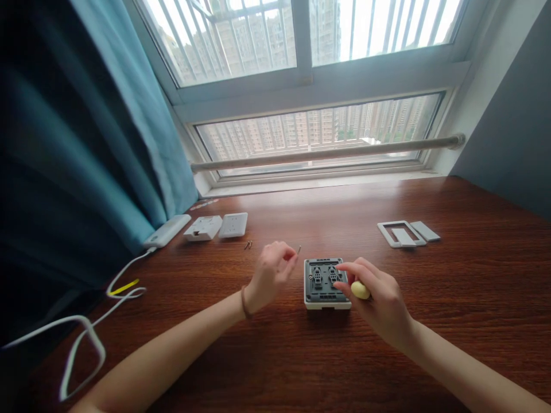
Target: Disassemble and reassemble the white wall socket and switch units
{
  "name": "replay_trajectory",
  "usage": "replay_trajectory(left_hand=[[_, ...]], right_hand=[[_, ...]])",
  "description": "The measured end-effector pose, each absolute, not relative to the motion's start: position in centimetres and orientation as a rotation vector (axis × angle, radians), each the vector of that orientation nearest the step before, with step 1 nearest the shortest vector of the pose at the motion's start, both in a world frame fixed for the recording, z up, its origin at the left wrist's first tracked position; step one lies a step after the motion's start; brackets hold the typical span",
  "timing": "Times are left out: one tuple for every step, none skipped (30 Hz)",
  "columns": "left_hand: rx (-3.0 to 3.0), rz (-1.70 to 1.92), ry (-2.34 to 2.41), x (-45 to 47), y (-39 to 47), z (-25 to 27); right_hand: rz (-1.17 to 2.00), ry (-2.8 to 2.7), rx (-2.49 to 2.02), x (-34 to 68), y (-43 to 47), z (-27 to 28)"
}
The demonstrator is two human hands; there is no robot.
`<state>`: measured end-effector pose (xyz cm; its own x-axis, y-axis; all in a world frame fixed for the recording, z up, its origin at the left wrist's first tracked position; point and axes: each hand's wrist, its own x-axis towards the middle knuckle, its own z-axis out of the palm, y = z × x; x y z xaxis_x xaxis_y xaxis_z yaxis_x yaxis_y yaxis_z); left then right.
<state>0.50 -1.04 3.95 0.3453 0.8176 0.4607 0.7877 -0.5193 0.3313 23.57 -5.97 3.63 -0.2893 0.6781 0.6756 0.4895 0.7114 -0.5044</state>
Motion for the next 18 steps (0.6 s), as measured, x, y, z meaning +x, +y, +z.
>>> replay_trajectory(left_hand=[[2.459, 0.801, 1.723, -0.4, -0.1, 4.0], [2.371, 0.651, 1.929, -1.5, 0.8, 3.9], [2.323, 0.587, 2.02, -2.7, 1.7, 3.6], [2.289, 0.543, 2.08, -4.0, 2.5, 3.3], [2.253, 0.494, 2.139, -5.2, 3.1, 2.9], [2.216, 0.44, 2.192, -6.2, 3.5, 2.5], [2.182, 0.39, 2.238, -7.1, 3.9, 2.1], [2.155, 0.343, 2.277, -7.8, 4.1, 1.7], [2.135, 0.3, 2.307, -8.2, 4.2, 1.3], [2.122, 0.264, 2.332, -8.3, 4.3, 1.0], [2.115, 0.233, 2.352, -8.3, 4.4, 0.8], [2.111, 0.206, 2.368, -8.2, 4.4, 0.7], [2.109, 0.183, 2.381, -8.0, 4.4, 0.6], [2.108, 0.162, 2.391, -7.8, 4.5, 0.6], [2.108, 0.143, 2.398, -7.6, 4.5, 0.7], [2.108, 0.126, 2.404, -7.5, 4.5, 0.7], [2.11, 0.111, 2.408, -7.5, 4.6, 0.8], [2.113, 0.097, 2.409, -7.5, 4.6, 0.9]], right_hand=[[0.235, -1.95, -0.916, 23.7, -5.9, 3.6], [0.225, -1.957, -0.925, 23.8, -5.8, 3.5], [0.213, -1.969, -0.924, 23.8, -5.8, 3.4], [0.203, -1.985, -0.913, 23.8, -5.8, 3.3], [0.194, -2.005, -0.898, 23.7, -5.8, 3.2], [0.188, -2.026, -0.883, 23.6, -5.8, 3.1], [0.182, -2.046, -0.866, 23.5, -5.9, 2.9], [0.178, -2.066, -0.851, 23.4, -5.9, 2.7], [0.174, -2.084, -0.838, 23.4, -5.9, 2.5], [0.165, -2.097, -0.827, 23.3, -6.0, 2.4], [0.153, -2.103, -0.82, 23.3, -6.0, 2.3], [0.142, -2.104, -0.817, 23.3, -6.0, 2.2], [0.132, -2.103, -0.817, 23.3, -6.0, 2.1], [0.126, -2.101, -0.819, 23.4, -6.0, 2.1], [0.122, -2.101, -0.819, 23.4, -6.0, 2.2], [0.12, -2.102, -0.818, 23.4, -6.1, 2.2], [0.117, -2.103, -0.818, 23.4, -6.1, 2.3], [0.115, -2.106, -0.817, 23.4, -6.2, 2.4]])
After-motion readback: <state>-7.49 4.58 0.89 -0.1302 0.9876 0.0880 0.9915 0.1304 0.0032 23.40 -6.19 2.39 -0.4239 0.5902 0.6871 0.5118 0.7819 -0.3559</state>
